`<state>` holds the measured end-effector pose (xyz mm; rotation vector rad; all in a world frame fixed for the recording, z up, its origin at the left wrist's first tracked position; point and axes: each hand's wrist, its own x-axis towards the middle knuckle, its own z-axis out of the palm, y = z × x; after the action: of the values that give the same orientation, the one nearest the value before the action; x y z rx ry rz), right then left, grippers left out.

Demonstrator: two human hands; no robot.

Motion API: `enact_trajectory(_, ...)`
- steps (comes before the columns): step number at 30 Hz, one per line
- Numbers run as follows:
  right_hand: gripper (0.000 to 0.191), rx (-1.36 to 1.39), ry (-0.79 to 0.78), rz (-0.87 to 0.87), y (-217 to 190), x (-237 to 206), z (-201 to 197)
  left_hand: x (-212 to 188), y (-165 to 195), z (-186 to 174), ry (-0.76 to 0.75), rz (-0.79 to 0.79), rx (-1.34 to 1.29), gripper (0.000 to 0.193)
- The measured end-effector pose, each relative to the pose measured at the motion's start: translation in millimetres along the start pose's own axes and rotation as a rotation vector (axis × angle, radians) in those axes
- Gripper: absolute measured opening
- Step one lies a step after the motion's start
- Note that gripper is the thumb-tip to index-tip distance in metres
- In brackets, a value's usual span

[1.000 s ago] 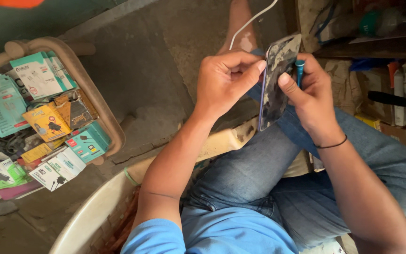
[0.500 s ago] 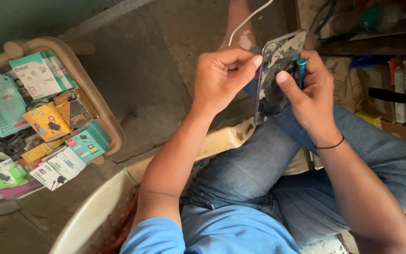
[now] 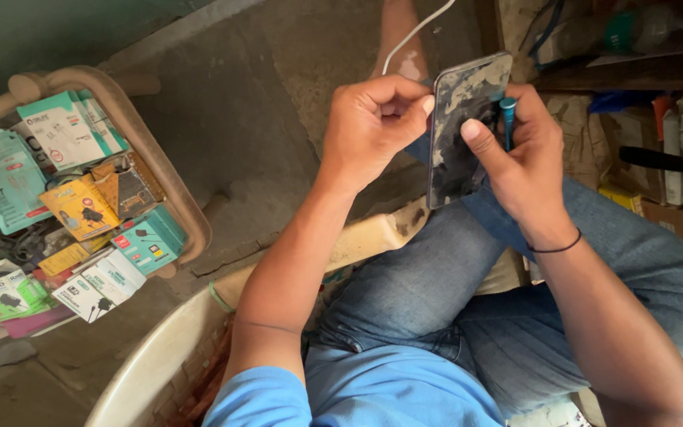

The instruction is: The person sits with a disassembled smartphone on their lap and repairs it using a teal-handled screwdriver and pry tool. They pry at the phone's edge, remove the back cover, and work the screwdriver around the exposed battery and internal components, holding the open phone up in one hand while working with the other.

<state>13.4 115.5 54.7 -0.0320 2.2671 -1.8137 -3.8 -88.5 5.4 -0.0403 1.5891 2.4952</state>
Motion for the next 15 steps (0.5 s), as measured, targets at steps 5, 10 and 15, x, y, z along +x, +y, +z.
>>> enact_trajectory(5, 0.028, 0.03, -0.007, 0.025, -1.6, 1.6, 2.1, -3.8, 3.4, 0.1, 0.02, -0.025, -0.007, 0.008)
enact_trajectory(10, 0.025, 0.07, -0.012, 0.023, -1.5, 2.4, 3.0, -5.7, 4.4, 0.0, 0.01, -0.021, -0.05, 0.009)
enact_trajectory(15, 0.025, 0.085, -0.008, 0.037, -4.5, 2.3, 4.1, -7.2, 1.9, 0.4, 0.011, -0.015, -0.029, 0.011)
